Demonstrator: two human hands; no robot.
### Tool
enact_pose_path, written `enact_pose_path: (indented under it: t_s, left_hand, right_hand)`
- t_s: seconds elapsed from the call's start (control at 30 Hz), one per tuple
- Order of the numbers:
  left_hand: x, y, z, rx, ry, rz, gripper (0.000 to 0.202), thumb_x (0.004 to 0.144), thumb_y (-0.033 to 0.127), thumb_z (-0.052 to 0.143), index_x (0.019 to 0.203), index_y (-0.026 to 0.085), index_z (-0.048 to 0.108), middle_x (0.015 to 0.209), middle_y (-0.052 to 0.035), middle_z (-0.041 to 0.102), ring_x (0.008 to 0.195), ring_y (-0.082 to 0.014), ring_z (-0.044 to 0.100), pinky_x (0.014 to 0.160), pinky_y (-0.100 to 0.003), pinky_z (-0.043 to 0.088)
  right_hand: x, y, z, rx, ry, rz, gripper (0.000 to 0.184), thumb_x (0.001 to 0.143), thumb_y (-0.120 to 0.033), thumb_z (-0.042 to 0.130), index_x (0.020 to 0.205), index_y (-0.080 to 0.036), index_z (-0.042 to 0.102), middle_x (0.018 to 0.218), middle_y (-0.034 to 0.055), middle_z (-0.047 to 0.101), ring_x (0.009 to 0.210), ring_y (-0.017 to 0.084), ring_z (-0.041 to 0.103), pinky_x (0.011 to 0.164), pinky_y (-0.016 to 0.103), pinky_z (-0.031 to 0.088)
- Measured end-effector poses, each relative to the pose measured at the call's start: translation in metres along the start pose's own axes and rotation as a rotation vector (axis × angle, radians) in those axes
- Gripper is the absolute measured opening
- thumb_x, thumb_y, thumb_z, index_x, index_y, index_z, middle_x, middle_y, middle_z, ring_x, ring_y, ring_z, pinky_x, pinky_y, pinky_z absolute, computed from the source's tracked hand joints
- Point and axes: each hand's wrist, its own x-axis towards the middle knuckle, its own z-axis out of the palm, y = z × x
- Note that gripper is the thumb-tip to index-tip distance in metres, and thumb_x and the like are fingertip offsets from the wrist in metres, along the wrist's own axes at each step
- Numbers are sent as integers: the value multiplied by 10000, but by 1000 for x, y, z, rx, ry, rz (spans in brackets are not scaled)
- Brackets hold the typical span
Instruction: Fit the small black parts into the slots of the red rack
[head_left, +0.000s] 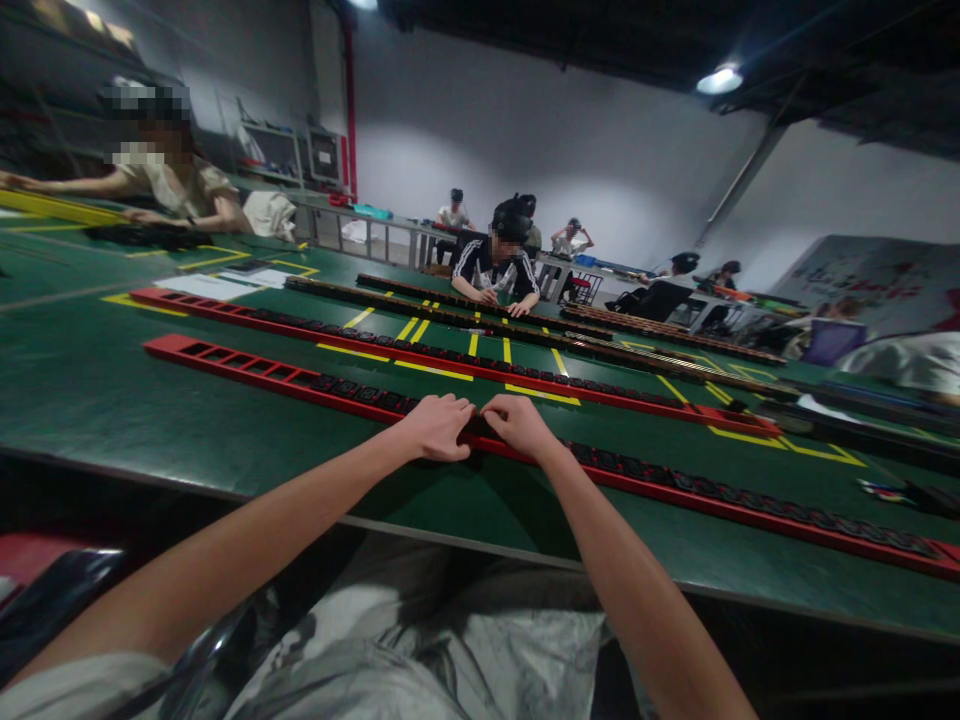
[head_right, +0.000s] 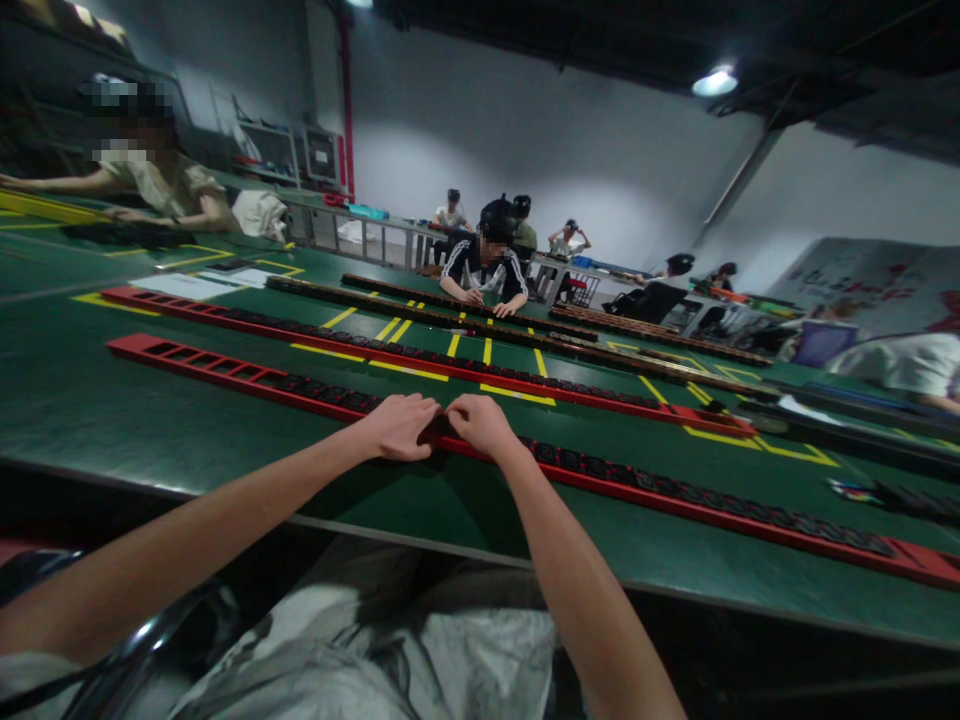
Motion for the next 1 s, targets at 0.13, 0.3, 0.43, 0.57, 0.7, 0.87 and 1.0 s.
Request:
enact_pose_path:
  t_s: [0.13,0.3,0.43,0.57,0.7,0.87,1.0]
  left_hand:
    - [1,-1,1,2,-3,4,388,755,466,571,1015,178,550,1038,-132,649,954,-319,603,769,-439,495]
    - [1,-1,0,14,6,19,377,766,470,566,1004,178,547,1015,-126,653,946,-313,606,758,-425,494]
    - [1,-1,0,25,16,19,370,770,469,566,995,176,544,1011,-126,657,935,-309,610,756,-422,497]
    - [2,-1,1,27,27,28,381,781,489,553,991,171,545,1000,-130,655,931,-310,610,750,-421,493]
    - [3,-2,2,35,27,29,403,779,501,552,1001,166,549,1010,-137,650,950,-314,608,754,-418,491]
    - [4,-4,2,61,13,22,440,781,536,535,1018,166,554,1032,-143,649,974,-314,604,760,-410,487]
    - [2,-11,2,71,12,24,440,782,544,538,1022,176,554,1019,-135,650,959,-307,608,743,-395,477]
  right_hand:
    - [0,0,0,-6,-3,6,206,874,-154,553,849,-177,757,858,52,721,756,155,619,717,259,453]
    - [0,2,1,-11,0,6,214,874,-159,546,858,-178,759,864,50,724,760,156,623,718,260,450]
    - [0,2,1,-12,1,-1,218,878,-166,542,862,-182,759,871,50,725,762,155,623,715,260,450]
    - [0,1,0,-9,2,8,215,878,-165,546,852,-179,759,867,53,725,760,156,624,716,259,450]
    - [0,1,0,0,2,9,215,879,-165,545,855,-179,758,871,51,725,764,154,625,720,256,450]
    - [0,1,0,6,16,11,201,869,-157,560,840,-175,758,844,49,724,747,153,622,702,255,443]
    - [0,-2,-4,29,18,9,189,870,-155,568,839,-171,754,837,48,725,733,149,620,691,252,443]
